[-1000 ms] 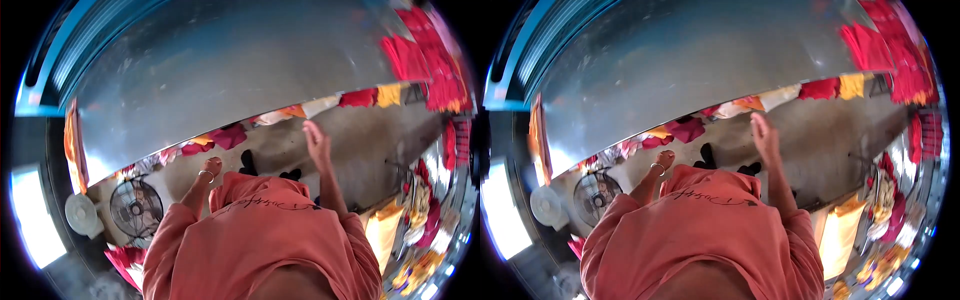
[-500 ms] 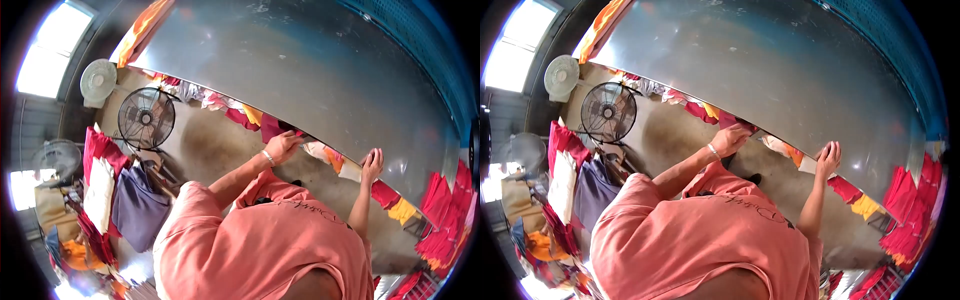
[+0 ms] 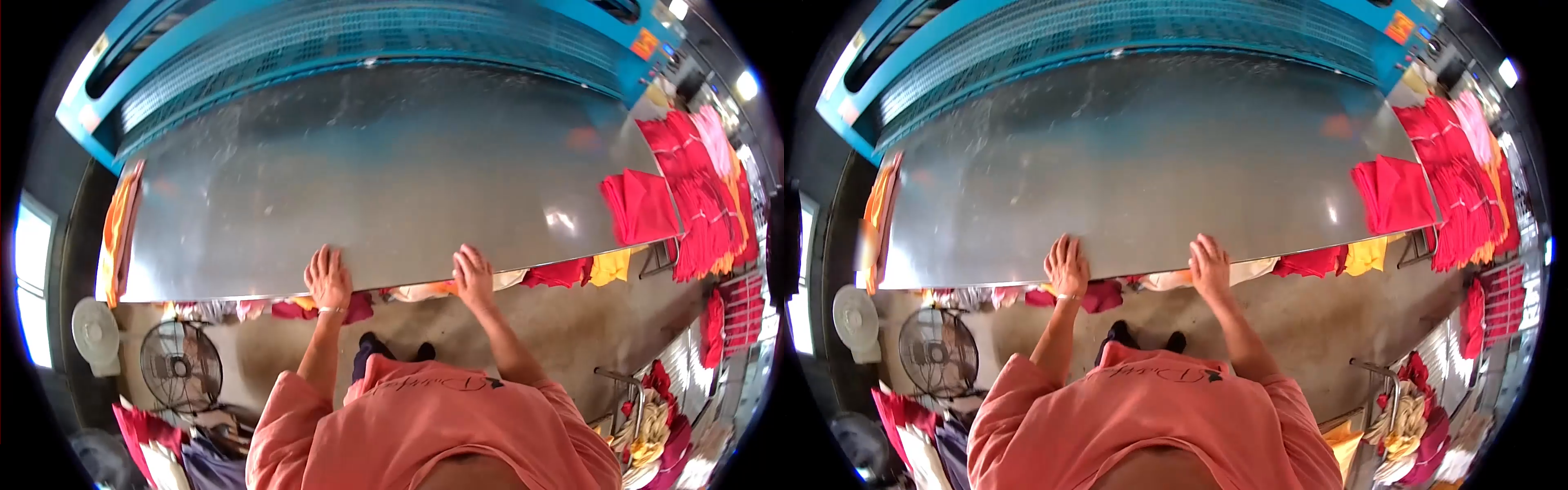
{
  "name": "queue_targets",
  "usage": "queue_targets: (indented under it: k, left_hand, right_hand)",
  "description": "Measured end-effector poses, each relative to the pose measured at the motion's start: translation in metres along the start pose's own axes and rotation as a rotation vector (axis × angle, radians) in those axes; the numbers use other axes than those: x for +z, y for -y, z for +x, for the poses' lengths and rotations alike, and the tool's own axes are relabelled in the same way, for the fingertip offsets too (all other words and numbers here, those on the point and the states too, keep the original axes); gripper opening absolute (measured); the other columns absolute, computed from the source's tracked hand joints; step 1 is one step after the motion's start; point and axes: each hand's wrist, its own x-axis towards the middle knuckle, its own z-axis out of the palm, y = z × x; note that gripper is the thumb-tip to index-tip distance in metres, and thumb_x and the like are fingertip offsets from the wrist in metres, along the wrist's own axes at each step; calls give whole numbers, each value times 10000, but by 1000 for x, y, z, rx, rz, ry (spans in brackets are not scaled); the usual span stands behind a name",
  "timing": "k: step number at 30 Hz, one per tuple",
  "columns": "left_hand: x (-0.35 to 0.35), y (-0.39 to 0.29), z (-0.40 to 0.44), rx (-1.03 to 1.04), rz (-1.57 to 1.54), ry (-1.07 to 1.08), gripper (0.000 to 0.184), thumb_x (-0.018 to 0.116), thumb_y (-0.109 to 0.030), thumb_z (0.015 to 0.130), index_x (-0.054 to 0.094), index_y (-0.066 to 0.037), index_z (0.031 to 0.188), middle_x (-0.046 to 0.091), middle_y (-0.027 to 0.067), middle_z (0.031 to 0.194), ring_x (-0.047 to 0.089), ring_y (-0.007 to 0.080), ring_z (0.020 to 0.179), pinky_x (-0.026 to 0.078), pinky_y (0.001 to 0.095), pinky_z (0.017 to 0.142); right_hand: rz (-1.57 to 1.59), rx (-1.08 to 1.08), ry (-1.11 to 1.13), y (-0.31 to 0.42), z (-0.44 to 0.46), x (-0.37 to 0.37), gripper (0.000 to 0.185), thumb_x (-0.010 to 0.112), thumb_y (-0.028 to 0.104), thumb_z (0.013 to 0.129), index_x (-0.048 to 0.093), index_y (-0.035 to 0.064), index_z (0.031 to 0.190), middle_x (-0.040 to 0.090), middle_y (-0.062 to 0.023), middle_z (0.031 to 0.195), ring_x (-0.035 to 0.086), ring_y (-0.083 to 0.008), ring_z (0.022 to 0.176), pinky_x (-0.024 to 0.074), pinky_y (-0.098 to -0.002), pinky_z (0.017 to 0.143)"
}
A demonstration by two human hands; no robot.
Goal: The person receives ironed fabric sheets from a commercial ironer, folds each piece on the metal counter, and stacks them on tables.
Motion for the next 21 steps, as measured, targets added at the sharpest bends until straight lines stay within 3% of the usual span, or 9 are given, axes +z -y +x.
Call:
queue_targets:
  k: [2, 7, 14, 19, 21]
  left_hand:
    - [0, 0, -3, -4, 35, 8, 399, 492, -226, 794, 500, -128, 1181, 447, 99, 1269, 372, 292, 1194, 220, 510, 992]
    - [2, 1, 1, 0, 38, 13, 394, 469, -210, 808, 483, -114, 1189, 430, 104, 1279, 370, 292, 1199, 209, 484, 1001]
    - [-7, 8, 13, 27, -12, 75, 407, 527, -204, 756, 512, -119, 1154, 438, 111, 1255, 384, 314, 1162, 234, 486, 976]
    - [-16, 39, 47, 42, -276, 152, 305, 608, -190, 702, 594, -141, 1003, 508, 59, 1069, 451, 282, 1008, 354, 407, 816]
    - [-4, 62, 74, 31, -404, 197, 214, 586, -111, 720, 616, -112, 931, 567, 45, 866, 547, 238, 794, 439, 358, 658]
  right_hand:
    - [16, 31, 16, 0, 2, -5, 300, 595, 127, 759, 523, 101, 1049, 484, -54, 1162, 461, -237, 1086, 370, -399, 826]
    - [53, 102, 10, -17, 33, 4, 234, 608, 129, 746, 552, 121, 973, 519, -9, 1125, 479, -197, 1057, 366, -392, 832]
    - [-54, 146, 12, -54, 112, 53, 264, 597, 152, 756, 555, 124, 1015, 511, -32, 1161, 468, -228, 1079, 361, -408, 861]
    - [-189, 260, 31, -61, 183, 100, 296, 591, 222, 784, 517, 115, 1050, 476, -66, 1196, 428, -257, 1124, 355, -445, 871]
    - [-276, 281, -28, -55, 195, 120, 330, 583, 243, 795, 503, 99, 1080, 458, -83, 1225, 405, -271, 1150, 342, -449, 891]
